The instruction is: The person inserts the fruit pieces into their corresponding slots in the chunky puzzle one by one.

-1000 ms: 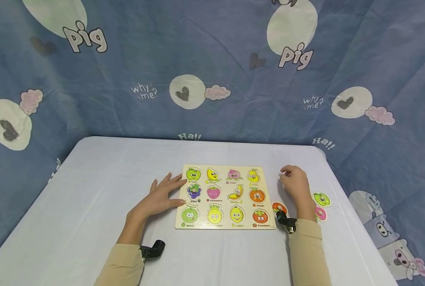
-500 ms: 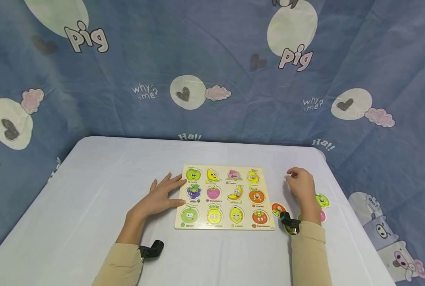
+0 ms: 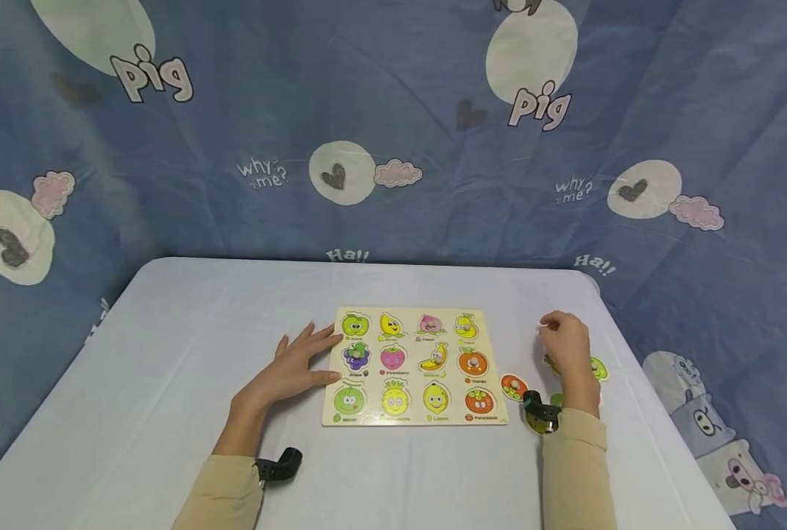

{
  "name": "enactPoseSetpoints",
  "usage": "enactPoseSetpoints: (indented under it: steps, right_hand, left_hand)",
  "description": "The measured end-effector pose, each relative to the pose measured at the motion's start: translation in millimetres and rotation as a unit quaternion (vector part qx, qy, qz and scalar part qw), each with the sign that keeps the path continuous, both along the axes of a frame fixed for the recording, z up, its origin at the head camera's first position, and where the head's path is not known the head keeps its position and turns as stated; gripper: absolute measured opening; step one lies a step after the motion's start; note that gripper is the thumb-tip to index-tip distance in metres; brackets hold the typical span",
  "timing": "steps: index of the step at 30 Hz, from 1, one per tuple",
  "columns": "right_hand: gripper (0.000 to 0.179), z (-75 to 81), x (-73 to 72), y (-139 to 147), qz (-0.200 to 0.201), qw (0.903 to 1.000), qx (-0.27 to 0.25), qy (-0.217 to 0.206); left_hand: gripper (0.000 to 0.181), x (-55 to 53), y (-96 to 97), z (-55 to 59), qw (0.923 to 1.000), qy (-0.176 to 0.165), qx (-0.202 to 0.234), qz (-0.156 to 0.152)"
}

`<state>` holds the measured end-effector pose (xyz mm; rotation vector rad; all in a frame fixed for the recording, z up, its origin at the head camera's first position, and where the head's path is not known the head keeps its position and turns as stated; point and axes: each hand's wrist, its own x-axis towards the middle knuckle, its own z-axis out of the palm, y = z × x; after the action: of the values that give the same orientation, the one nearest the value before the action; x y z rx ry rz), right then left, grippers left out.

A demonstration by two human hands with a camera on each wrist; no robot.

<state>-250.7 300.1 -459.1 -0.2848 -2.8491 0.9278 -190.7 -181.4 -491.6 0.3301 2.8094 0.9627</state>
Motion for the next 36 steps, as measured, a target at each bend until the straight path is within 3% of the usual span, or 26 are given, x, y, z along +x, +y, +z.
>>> enactPoseSetpoints:
  steps: [11,24,36]
  right_hand:
    - [0.028,-0.8,6.0,12,-0.04,0.998,-0.01,-0.047]
    - [0.026,-6.0,7.2,18,-0.037,0.9978,-0.003,-0.055]
    - [0.019,-7.2,5.2,13,-0.037,0.9986,0.006,-0.038]
  left_hand:
    - [0.077,0.0,-0.5,-3.1,1.0,0.003,0.002,0.002]
    - [0.077,1.0,1.1,-1.3,1.0,0.005,0.002,0.005]
    - [0.077,1.6,1.3,-1.2,0.9999,0.01,0.003,0.004]
